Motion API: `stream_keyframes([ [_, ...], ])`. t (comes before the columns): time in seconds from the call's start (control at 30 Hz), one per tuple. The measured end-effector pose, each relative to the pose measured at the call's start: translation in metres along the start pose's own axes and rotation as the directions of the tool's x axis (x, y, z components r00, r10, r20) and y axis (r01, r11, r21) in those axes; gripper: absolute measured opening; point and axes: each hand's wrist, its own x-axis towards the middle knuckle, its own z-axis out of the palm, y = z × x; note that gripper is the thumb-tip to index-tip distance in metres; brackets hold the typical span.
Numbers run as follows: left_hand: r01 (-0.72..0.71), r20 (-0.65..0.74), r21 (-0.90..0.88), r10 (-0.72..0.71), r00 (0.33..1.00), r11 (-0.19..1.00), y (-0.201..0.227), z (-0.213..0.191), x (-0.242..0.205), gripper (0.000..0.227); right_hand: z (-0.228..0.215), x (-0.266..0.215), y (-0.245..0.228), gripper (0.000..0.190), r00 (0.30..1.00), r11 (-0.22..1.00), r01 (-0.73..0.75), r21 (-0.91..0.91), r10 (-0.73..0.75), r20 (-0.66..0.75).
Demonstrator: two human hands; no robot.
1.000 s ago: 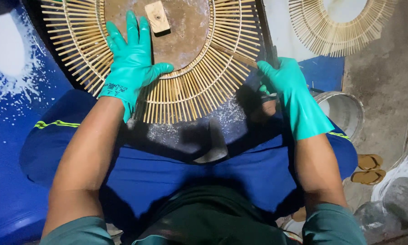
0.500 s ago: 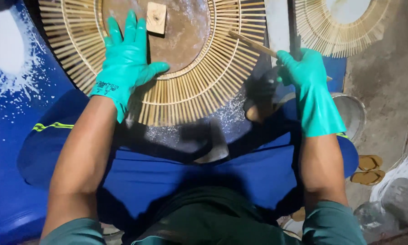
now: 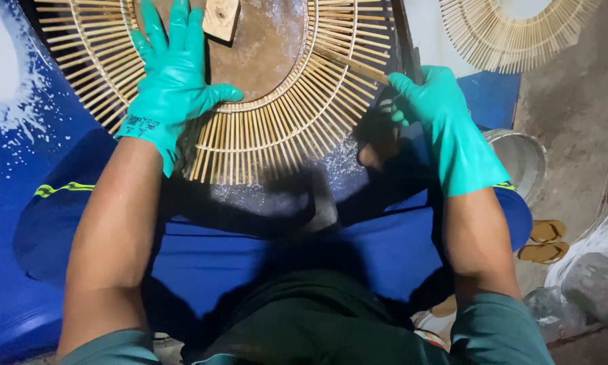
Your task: The recorder is assembling and cleaning circular bamboo lampshade components using a brush and adhesive.
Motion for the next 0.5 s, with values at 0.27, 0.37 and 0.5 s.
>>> stream_keyframes([
  [0.27, 0.011, -0.008, 0.057, -0.010, 1.000, 0.998, -0.004, -0.001, -0.001, 0.129, -0.001, -0.012, -0.006, 0.034, 1.000, 0.993, 0.012, -0.115, -0.011, 0.012],
  [0.37, 0.065, 0.008, 0.065, -0.065, 0.998, 0.996, -0.005, 0.002, 0.002, 0.129, -0.002, -0.020, -0.013, 0.034, 1.000, 0.994, 0.023, -0.109, -0.022, 0.015],
  [0.5, 0.091, -0.071, -0.108, -0.099, 0.993, 0.990, 0.009, -0.006, 0.003, 0.134, -0.004, -0.092, -0.056, 0.030, 0.965, 0.980, 0.184, 0.077, -0.165, -0.204],
])
